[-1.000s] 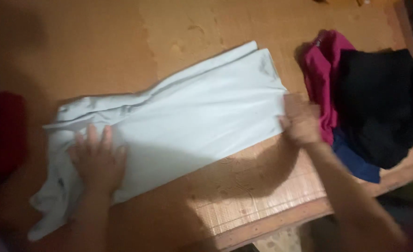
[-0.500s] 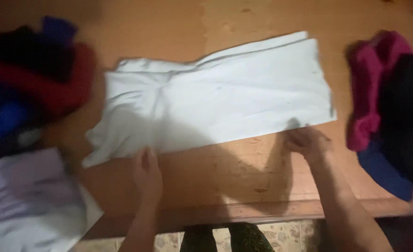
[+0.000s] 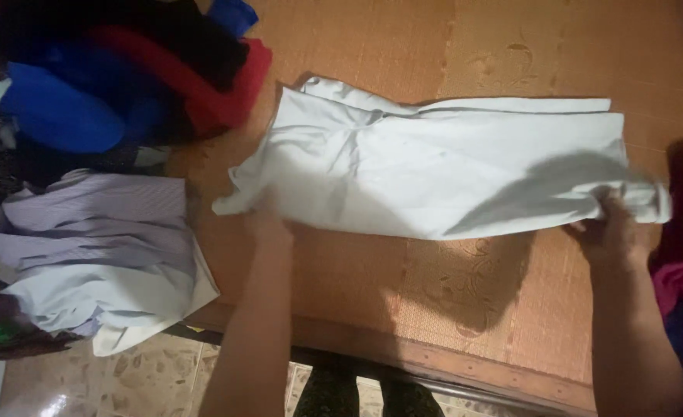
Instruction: The person folds two shirts on a wooden table. First, a white shirt is smoothed, sleeves folded in, and the body folded into a compact rectangle. Then a light blue striped shirt is unfolded, sleeves aligned, and folded similarly. The folded shirts are placed on the table.
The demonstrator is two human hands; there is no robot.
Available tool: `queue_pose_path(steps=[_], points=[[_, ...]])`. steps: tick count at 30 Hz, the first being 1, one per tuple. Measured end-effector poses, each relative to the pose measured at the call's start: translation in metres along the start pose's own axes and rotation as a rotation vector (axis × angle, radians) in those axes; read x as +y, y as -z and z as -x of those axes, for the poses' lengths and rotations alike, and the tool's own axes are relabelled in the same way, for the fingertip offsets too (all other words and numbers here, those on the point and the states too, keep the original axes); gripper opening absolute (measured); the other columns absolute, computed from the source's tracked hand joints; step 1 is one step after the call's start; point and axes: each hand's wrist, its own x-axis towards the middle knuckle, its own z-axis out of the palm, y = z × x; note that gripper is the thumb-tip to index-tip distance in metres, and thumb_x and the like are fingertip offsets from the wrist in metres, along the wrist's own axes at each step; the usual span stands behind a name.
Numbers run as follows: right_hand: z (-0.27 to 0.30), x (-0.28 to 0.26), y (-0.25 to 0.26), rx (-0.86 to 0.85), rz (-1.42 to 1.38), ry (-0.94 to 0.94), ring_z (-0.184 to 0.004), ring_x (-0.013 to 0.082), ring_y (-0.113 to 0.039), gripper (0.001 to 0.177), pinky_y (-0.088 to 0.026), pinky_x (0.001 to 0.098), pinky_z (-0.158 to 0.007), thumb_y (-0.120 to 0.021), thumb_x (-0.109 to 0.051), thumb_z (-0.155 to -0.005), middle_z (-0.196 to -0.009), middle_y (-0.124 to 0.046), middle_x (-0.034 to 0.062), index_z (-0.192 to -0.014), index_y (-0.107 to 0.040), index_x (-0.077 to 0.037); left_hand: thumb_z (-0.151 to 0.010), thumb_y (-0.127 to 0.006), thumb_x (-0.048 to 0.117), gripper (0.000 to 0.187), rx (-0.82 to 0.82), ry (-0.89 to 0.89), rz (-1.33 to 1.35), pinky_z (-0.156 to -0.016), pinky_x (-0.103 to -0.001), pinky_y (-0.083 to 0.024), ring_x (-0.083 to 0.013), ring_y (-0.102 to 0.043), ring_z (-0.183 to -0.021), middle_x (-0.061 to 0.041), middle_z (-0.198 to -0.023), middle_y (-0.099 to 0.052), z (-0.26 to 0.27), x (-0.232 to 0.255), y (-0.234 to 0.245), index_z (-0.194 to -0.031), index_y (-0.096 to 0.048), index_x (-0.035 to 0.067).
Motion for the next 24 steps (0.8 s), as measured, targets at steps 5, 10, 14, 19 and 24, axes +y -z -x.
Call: queue_pose_path(steps=[5, 10, 14, 19, 24], points=[[0.061, -0.001, 0.036, -0.198, 1.271, 1.908, -0.091, 0.0451, -0.052, 0.063, -0.048, 0.0545, -0.081, -0.071, -0.018, -0.088, -0.113, -0.051, 0.0335, -0.134, -0.041, 0.014, -0.076, -0.070, 0.032, 0.056, -0.059, -0.108, -0.117, -0.072, -0.027, -0.048, -0.0176, -0.060, -0.086, -0.009, -0.111, -0.063, 0.024, 0.028, 0.013, -0.121, -0.057, 0.001], [0.091, 0.070, 0.105, 0.042, 1.362, 1.779, -0.076, 0.0372, -0.065, 0.046, -0.055, 0.0441, -0.063, -0.070, -0.012, -0.091, -0.099, -0.065, 0.0343, -0.123, -0.054, 0.017, -0.081, -0.066, 0.018, 0.053, -0.090, -0.329, -1.039, -0.092, -0.031, -0.044, -0.0217, -0.052, -0.113, -0.006, -0.134, -0.051, 0.027, 0.004, 0.061, -0.130, -0.048, 0.012], [0.088, 0.106, 0.125, -0.077, -0.026, 0.356, -0.075, 0.0102, -0.054, 0.024, -0.051, 0.0213, -0.058, -0.046, -0.021, -0.091, -0.093, -0.051, -0.0006, -0.113, -0.050, -0.013, -0.078, -0.075, 0.038, 0.049, 0.066, -0.004, -0.322, -0.073, -0.029, -0.042, -0.0154, -0.053, -0.082, -0.006, -0.099, -0.058, 0.073, 0.006, 0.079, -0.110, -0.057, 0.006], [0.066, 0.102, 0.135, 0.235, 1.332, 1.699, -0.057, 0.0306, -0.053, 0.045, -0.049, 0.0391, -0.050, -0.079, 0.001, -0.087, -0.086, -0.060, 0.0238, -0.118, -0.048, 0.013, -0.080, -0.069, 0.038, 0.054, 0.044, -0.057, -0.321, -0.075, -0.027, -0.048, -0.0178, -0.060, -0.094, -0.008, -0.114, -0.061, -0.019, -0.039, 0.084, -0.120, -0.057, 0.005], [0.105, 0.053, 0.023, 0.533, 0.209, 0.436, -0.105, 0.0140, -0.067, 0.049, -0.059, 0.0202, -0.079, -0.058, -0.033, -0.082, -0.125, -0.060, 0.0120, -0.124, -0.055, -0.007, -0.091, -0.053, 0.032, 0.046, -0.274, -0.124, -0.484, -0.107, -0.031, -0.036, -0.0179, -0.050, -0.125, -0.003, -0.139, -0.051, -0.020, -0.042, 0.094, -0.132, -0.049, 0.012]])
